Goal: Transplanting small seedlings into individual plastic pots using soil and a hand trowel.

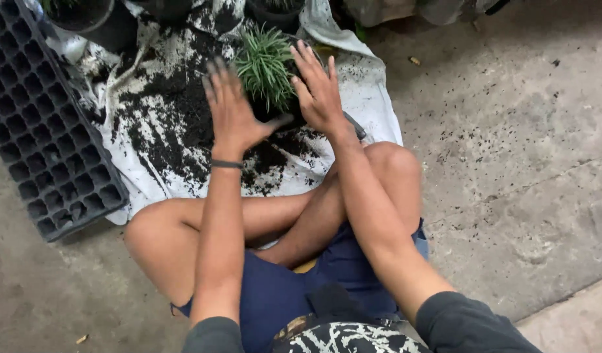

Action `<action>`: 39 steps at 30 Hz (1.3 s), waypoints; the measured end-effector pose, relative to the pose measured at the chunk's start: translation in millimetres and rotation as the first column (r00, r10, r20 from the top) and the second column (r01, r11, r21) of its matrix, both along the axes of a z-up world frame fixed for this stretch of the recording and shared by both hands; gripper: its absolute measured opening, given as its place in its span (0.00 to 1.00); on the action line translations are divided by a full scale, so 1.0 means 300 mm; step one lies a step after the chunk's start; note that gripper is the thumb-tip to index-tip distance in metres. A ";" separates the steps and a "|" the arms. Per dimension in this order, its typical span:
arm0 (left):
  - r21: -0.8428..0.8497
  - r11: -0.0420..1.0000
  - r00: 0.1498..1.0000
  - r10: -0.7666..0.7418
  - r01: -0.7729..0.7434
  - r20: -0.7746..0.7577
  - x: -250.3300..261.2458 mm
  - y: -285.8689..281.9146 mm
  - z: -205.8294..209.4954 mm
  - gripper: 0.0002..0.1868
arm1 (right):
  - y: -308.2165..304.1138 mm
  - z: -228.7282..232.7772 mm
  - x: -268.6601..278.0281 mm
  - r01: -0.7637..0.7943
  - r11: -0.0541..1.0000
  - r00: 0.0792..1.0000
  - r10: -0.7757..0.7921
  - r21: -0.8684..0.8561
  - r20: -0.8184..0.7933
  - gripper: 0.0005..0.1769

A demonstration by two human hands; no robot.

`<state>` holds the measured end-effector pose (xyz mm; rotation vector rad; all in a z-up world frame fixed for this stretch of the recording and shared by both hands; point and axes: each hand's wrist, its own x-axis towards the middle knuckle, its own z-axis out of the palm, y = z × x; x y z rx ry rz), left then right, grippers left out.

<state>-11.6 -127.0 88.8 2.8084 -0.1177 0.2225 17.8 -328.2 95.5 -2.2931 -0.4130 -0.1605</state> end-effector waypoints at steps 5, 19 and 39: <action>-0.129 0.976 0.984 -0.176 0.176 0.010 0.079 0.014 0.042 0.69 | 0.052 -0.021 0.022 0.120 0.993 0.990 -0.119 0.001 0.070 0.18; -0.052 0.900 0.902 -0.432 0.432 0.025 0.126 0.025 0.023 0.45 | 0.050 -0.111 -0.013 0.170 0.966 0.985 -0.175 -0.197 -0.009 0.30; -0.065 0.995 0.997 -0.077 0.077 0.009 -0.091 -0.003 -0.011 0.42 | 0.083 -0.090 -0.161 0.210 0.957 0.973 -0.225 -0.201 -0.055 0.39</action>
